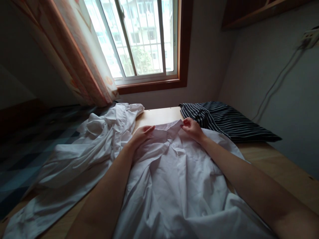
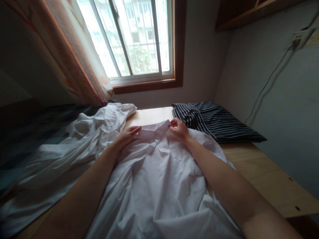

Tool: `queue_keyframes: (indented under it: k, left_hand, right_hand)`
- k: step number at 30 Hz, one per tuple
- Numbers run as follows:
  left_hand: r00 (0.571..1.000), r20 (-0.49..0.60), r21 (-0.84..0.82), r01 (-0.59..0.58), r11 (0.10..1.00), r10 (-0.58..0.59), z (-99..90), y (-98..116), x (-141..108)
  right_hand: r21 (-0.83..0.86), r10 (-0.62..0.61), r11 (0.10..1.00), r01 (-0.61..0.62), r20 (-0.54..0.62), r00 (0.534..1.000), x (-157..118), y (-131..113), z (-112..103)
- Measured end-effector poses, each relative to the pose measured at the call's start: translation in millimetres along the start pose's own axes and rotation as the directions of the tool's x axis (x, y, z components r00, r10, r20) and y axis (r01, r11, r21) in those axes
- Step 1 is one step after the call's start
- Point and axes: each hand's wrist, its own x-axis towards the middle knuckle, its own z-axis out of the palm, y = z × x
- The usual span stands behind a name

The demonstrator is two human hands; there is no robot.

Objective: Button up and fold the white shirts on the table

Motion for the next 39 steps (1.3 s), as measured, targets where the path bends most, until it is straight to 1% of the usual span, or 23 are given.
queue_keyframes:
  k: [2, 3, 6, 9, 12, 15, 18, 20, 22, 24, 26, 27, 29, 30, 32, 33, 34, 35, 37, 39]
  left_hand:
    - [0.999, 0.031, 0.008, -0.016, 1.0, 0.015, -3.7, -2, 0]
    - [0.999, 0.026, 0.022, -0.02, 1.0, 0.019, -4.5, -3, 0]
    - [0.998, -0.055, 0.03, -0.008, 1.0, 0.01, -3.6, -6, 1]
    - [0.989, -0.144, 0.012, -0.023, 1.0, 0.024, -1.2, -9, 1]
    - [0.983, -0.177, -0.001, -0.048, 0.999, 0.047, -0.6, -13, 3]
    - [0.978, -0.192, 0.015, -0.084, 0.996, 0.085, -1.7, -16, 7]
    - [0.956, -0.241, 0.103, -0.147, 0.984, 0.168, -2.2, -15, 9]
    - [0.939, -0.273, 0.169, -0.168, 0.971, 0.21, -1.5, -10, 9]
    - [0.924, -0.302, 0.225, -0.172, 0.959, 0.237, -0.6, -5, 7]
    - [0.918, -0.315, 0.262, -0.159, 0.952, 0.24, -0.4, 0, 5]
    - [0.928, -0.292, 0.294, -0.143, 0.945, 0.231, -0.8, 2, 3]
    - [0.937, -0.266, 0.319, -0.138, 0.938, 0.228, -1.1, 3, 2]
    - [0.952, -0.214, 0.395, -0.119, 0.911, 0.217, -1.7, 4, -1]
    - [0.961, -0.19, 0.436, -0.1, 0.894, 0.2, -2.0, 4, -2]
    - [0.982, -0.132, 0.482, -0.055, 0.875, 0.134, -3.6, 5, -5]
    - [0.992, -0.09, 0.479, -0.039, 0.877, 0.094, -5.4, 6, -6]
    - [0.998, -0.042, 0.466, -0.028, 0.884, 0.054, -8.0, 7, -7]
    - [1.0, 0.007, 0.451, -0.019, 0.892, 0.018, -11.4, 9, -7]
    - [0.996, 0.086, 0.451, -0.006, 0.892, -0.037, -19.9, 15, -5]
    - [0.993, 0.101, 0.516, 0.006, 0.856, -0.068, -28.0, 23, -2]
  right_hand:
    - [0.068, 0.023, 0.997, -0.025, 0.025, 0.999, 1, 2, 1]
    - [0.104, 0.034, 0.994, -0.038, 0.046, 0.998, 1, 2, 1]
    - [0.176, 0.041, 0.983, -0.059, 0.106, 0.994, 0, 1, 2]
    - [0.184, 0.021, 0.982, -0.045, 0.131, 0.991, -2, -3, 1]
    - [0.147, -0.003, 0.989, -0.015, 0.122, 0.992, -2, -4, 1]
    - [0.094, -0.013, 0.996, 0.006, 0.077, 0.997, -2, -4, 1]
    - [0.053, -0.035, 0.998, 0.034, 0.035, 0.999, -2, -7, 0]
    - [0.009, -0.06, 0.998, 0.06, 0.007, 0.998, -3, -12, -1]
    - [-0.051, -0.078, 0.996, 0.077, -0.024, 0.997, -5, -18, -2]
    - [-0.102, -0.084, 0.992, 0.08, -0.043, 0.995, -5, -23, -5]
    - [-0.122, -0.084, 0.989, 0.08, -0.025, 0.996, -3, -26, -10]
    - [-0.116, -0.081, 0.99, 0.081, 0.008, 0.997, -1, -26, -13]
    - [-0.091, -0.069, 0.993, 0.08, 0.12, 0.99, 4, -24, -18]
    - [-0.082, -0.059, 0.994, 0.076, 0.19, 0.98, 6, -23, -21]
    - [-0.085, -0.044, 0.993, 0.076, 0.325, 0.945, 10, -21, -26]
    - [-0.113, -0.038, 0.99, 0.086, 0.37, 0.928, 12, -21, -28]
    - [-0.167, -0.032, 0.98, 0.105, 0.393, 0.919, 13, -22, -30]
    - [-0.244, -0.026, 0.961, 0.132, 0.393, 0.919, 13, -24, -32]
    - [-0.422, -0.029, 0.888, 0.184, 0.348, 0.937, 14, -30, -35]
    - [-0.542, -0.041, 0.814, 0.209, 0.306, 0.951, 17, -35, -35]
